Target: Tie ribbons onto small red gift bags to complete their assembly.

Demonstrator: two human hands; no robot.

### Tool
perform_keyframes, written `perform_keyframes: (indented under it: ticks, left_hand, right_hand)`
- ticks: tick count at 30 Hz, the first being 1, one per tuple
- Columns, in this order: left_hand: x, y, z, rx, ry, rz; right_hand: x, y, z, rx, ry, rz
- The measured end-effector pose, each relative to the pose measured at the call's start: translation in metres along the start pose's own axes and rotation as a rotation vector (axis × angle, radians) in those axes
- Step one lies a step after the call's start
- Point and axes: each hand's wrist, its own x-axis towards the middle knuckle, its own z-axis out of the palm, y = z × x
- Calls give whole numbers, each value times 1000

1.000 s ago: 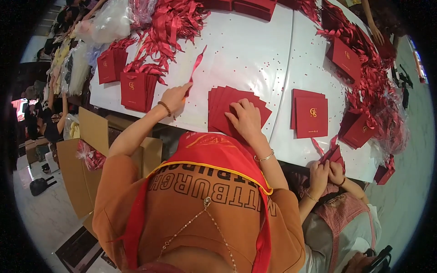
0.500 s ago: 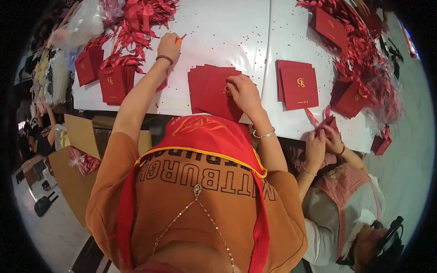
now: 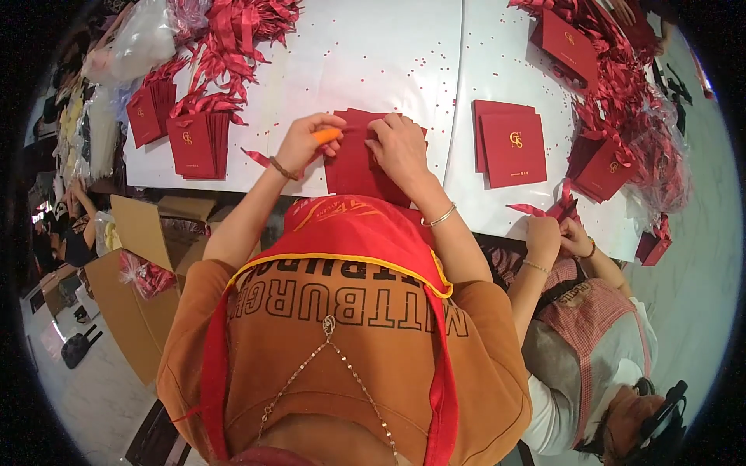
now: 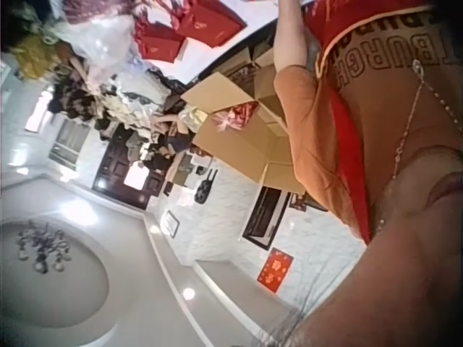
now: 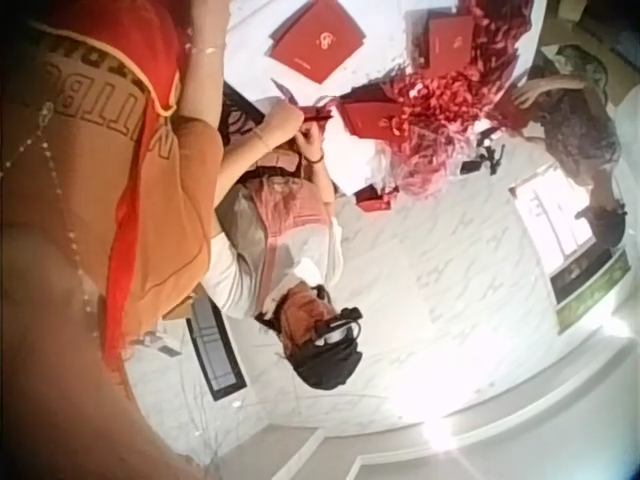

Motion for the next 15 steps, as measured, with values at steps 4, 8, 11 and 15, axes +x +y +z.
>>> perform_keyframes:
  ticks: [4, 8, 11, 15]
  left_hand:
    - [-3, -20, 11, 196, 89, 48]
    - [2, -27, 16, 469, 166, 163]
    - [1, -31, 18, 509, 176, 337]
    - [-2, -24, 16, 268, 177, 182]
  right_hand:
    - [10, -3, 1, 164, -190, 95]
    - [15, -6, -3, 113, -304, 152]
    - [16, 2, -6, 241, -332, 236]
    - [22, 13, 1, 453, -324, 403]
